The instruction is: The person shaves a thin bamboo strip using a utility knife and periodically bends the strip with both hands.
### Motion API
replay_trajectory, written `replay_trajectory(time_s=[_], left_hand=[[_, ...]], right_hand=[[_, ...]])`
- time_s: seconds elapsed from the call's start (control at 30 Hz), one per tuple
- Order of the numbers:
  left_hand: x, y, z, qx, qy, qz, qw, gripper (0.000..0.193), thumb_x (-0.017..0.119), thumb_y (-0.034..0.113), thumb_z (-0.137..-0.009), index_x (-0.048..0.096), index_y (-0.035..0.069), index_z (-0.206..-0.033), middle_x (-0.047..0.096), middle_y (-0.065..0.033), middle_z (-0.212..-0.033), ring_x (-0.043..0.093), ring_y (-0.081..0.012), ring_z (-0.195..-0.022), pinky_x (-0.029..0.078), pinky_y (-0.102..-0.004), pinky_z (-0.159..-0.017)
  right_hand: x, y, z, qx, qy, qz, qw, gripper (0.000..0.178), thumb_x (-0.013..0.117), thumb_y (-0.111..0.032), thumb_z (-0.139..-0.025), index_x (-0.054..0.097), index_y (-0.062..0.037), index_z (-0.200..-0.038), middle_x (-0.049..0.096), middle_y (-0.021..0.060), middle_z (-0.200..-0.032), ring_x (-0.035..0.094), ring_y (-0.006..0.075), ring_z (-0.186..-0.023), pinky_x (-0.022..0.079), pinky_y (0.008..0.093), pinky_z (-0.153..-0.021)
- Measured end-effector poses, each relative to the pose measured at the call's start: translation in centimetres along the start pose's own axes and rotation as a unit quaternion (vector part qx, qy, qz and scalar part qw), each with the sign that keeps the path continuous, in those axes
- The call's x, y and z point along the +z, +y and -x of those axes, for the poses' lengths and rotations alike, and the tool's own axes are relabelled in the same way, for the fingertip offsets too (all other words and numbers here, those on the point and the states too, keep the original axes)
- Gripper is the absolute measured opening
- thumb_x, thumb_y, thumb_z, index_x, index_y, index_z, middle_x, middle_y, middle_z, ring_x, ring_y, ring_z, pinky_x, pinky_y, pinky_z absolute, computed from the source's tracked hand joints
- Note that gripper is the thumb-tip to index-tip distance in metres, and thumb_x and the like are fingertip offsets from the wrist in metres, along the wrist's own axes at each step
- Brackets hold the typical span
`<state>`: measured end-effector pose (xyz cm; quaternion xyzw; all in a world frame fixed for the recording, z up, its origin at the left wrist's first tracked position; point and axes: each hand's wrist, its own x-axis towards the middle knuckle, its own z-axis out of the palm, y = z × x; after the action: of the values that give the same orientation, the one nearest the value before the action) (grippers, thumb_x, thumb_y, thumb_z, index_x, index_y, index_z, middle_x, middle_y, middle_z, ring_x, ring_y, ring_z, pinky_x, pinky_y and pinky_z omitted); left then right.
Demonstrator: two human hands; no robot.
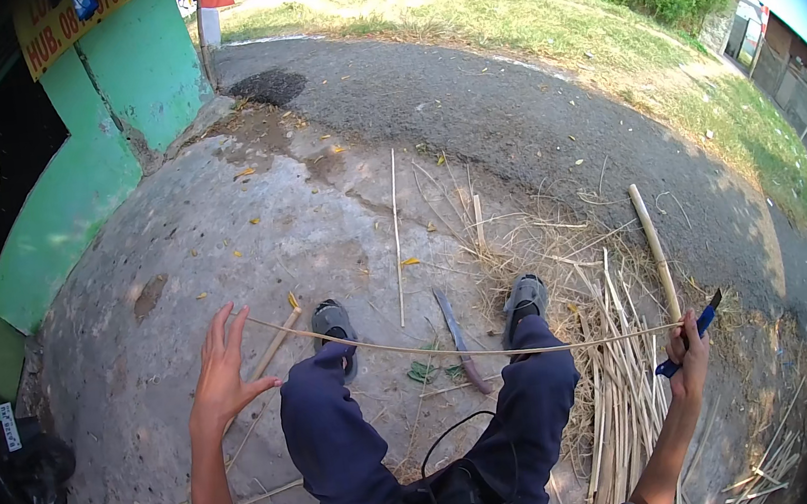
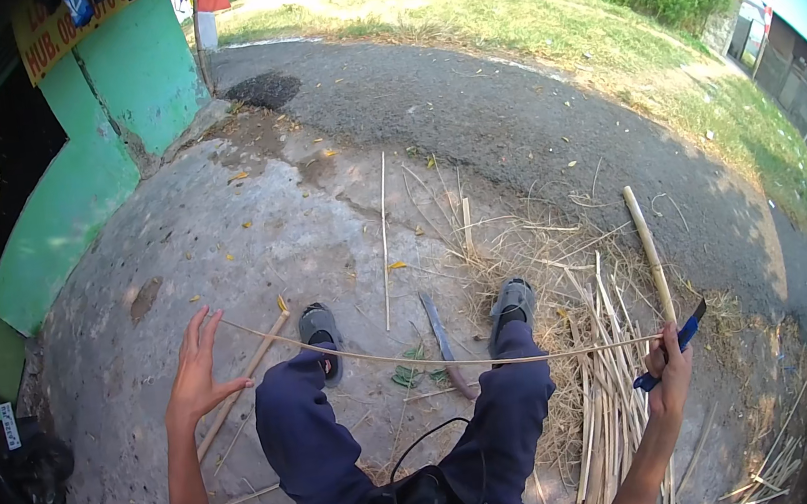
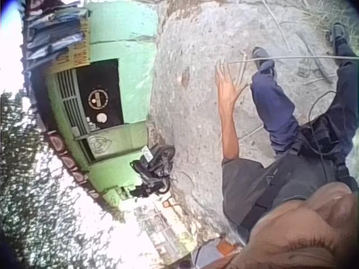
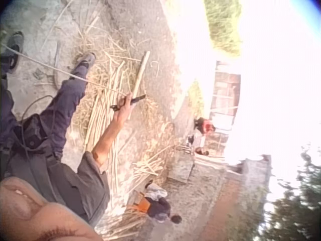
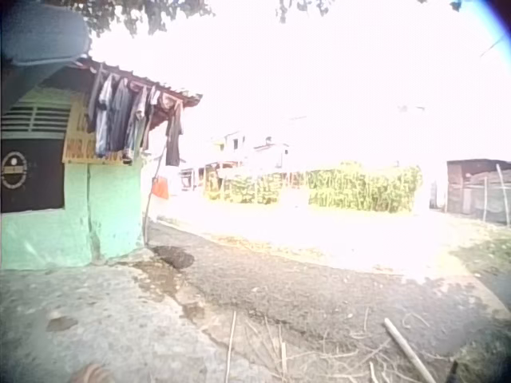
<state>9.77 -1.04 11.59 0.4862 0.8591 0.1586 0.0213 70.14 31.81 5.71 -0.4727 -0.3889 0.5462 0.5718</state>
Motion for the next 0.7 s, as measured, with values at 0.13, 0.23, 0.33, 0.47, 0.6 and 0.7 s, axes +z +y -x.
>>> replay_trajectory(time_s=[0.13, 0.23, 0.33, 0.47, 0.6, 0.7], left_hand=[[1.3, -2.1, -3.1, 0.017, 0.116, 0.016, 0.993, 0.098, 0.097, 0.031, -0.069, 0.049, 0.014, -0.153, 0.040, -0.0135, -0.163, 0.038, -0.0406, -0.150, 0.034, -0.0526, -0.124], [3.7, -4.7, -6.4, 0.050, 0.172, 0.022, 0.984, 0.070, 0.090, 0.030, -0.081, 0.059, 0.011, -0.141, 0.047, -0.0127, -0.158, 0.042, -0.0403, -0.148, 0.034, -0.0529, -0.123], [5.0, -6.6, -9.4, 0.057, 0.185, 0.004, 0.981, 0.045, 0.081, 0.030, -0.090, 0.067, 0.009, -0.127, 0.056, -0.0125, -0.150, 0.050, -0.0362, -0.140, 0.034, -0.0523, -0.122], [6.3, -11.1, -11.9, 0.051, 0.228, 0.038, 0.972, 0.033, 0.078, 0.033, -0.094, 0.073, 0.009, -0.116, 0.073, -0.0109, -0.109, 0.066, -0.0328, -0.112, 0.041, -0.0515, -0.113], [6.2, -8.3, -13.8, -0.065, 0.092, 0.080, 0.990, 0.034, 0.075, 0.039, -0.097, 0.079, 0.005, -0.094, 0.069, -0.0105, -0.067, 0.066, -0.0325, -0.067, 0.052, -0.0443, -0.072], [7.3, -7.5, -14.9, -0.027, 0.153, 0.100, 0.983, 0.046, 0.073, 0.045, -0.098, 0.077, 0.001, -0.084, 0.063, -0.0108, -0.059, 0.054, -0.0249, -0.050, 0.040, -0.0409, -0.053]], right_hand=[[-1.0, 0.4, -1.4, 0.028, -0.006, -0.080, 0.996, 0.019, 0.067, -0.030, -0.107, 0.063, -0.0128, -0.101, 0.061, -0.0033, -0.074, 0.035, 0.0012, -0.046, 0.026, 0.0206, -0.041], [-0.9, 1.4, -2.4, 0.065, -0.010, -0.136, 0.989, 0.018, 0.067, -0.028, -0.107, 0.062, -0.0135, -0.098, 0.063, -0.0030, -0.075, 0.033, 0.0006, -0.043, 0.025, 0.0201, -0.038], [-2.2, 2.0, -3.6, 0.085, -0.020, -0.177, 0.980, 0.018, 0.066, -0.028, -0.107, 0.060, -0.0137, -0.097, 0.065, -0.0029, -0.076, 0.032, 0.0004, -0.042, 0.025, 0.0193, -0.037], [-2.2, 2.8, -6.2, 0.134, -0.045, -0.236, 0.961, 0.020, 0.065, -0.028, -0.107, 0.061, -0.0129, -0.095, 0.067, -0.0038, -0.079, 0.031, 0.0003, -0.042, 0.026, 0.0185, -0.037], [-1.3, 3.9, -8.1, 0.130, -0.062, -0.233, 0.962, 0.022, 0.070, -0.032, -0.105, 0.063, -0.0138, -0.094, 0.067, -0.0027, -0.080, 0.032, 0.0018, -0.046, 0.026, 0.0199, -0.040], [4.2, 5.4, -9.2, 0.048, 0.028, -0.196, 0.979, 0.025, 0.072, -0.037, -0.103, 0.065, -0.0138, -0.098, 0.070, -0.0005, -0.086, 0.032, 0.0023, -0.048, 0.025, 0.0210, -0.042]])
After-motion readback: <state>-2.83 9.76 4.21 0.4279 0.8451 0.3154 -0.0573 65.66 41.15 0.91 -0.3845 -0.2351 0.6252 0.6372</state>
